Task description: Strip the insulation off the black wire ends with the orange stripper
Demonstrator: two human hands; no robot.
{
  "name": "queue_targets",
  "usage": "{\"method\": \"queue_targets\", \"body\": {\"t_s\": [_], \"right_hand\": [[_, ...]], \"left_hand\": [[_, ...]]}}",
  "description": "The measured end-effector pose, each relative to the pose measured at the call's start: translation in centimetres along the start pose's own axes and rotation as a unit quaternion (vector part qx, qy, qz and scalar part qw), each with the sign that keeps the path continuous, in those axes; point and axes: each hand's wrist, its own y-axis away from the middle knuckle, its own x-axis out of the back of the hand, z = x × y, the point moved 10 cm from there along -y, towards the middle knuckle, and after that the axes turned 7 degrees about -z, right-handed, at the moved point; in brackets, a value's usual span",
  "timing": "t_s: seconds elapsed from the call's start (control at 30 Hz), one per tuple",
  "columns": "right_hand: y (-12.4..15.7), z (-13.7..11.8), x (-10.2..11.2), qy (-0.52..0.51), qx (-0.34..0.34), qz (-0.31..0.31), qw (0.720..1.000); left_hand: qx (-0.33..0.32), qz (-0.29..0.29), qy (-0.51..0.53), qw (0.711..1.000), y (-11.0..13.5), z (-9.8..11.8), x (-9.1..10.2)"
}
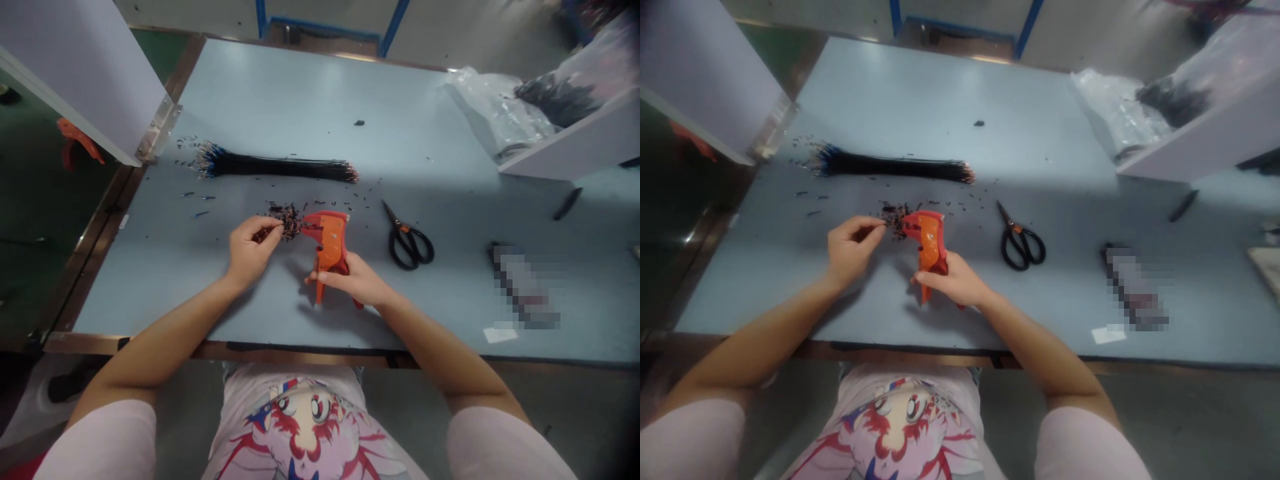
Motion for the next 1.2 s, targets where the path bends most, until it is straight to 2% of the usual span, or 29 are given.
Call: {"method": "queue_targets", "body": {"t_s": [0.1, 0.33, 0.5, 0.73, 0.87, 1.03, 1.2], "right_hand": [[0.0, 0.3, -0.1, -0.039, -0.01, 0.006, 0.999], [0.3, 0.3, -1.0, 0.017, -0.028, -0.005, 0.999], [0.3, 0.4, -1.3, 0.012, -0.023, -0.01, 1.0], [0.3, -0.1, -1.4, 0.07, -0.025, -0.029, 0.997], [0.4, 0.0, -1.6, 0.033, -0.029, -0.049, 0.998], [0.5, -0.2, -2.0, -0.036, -0.013, -0.065, 0.997], [0.5, -0.2, -2.0, -0.023, -0.016, -0.063, 0.998]], "left_hand": [[-0.023, -0.007, -0.029, 0.999, 0.1, 0.6, -0.2], [-0.056, -0.034, -0.053, 0.996, 0.6, 1.5, -1.0], [-0.073, -0.05, -0.061, 0.994, 1.1, 2.0, -1.5], [-0.103, -0.039, -0.053, 0.993, 1.2, 3.2, -1.3], [-0.14, -0.033, -0.048, 0.988, 1.2, 4.1, -1.0], [-0.094, -0.026, -0.006, 0.995, 1.1, 3.3, -0.6], [-0.094, -0.038, 0.017, 0.995, 1.2, 3.1, -0.9]]}}
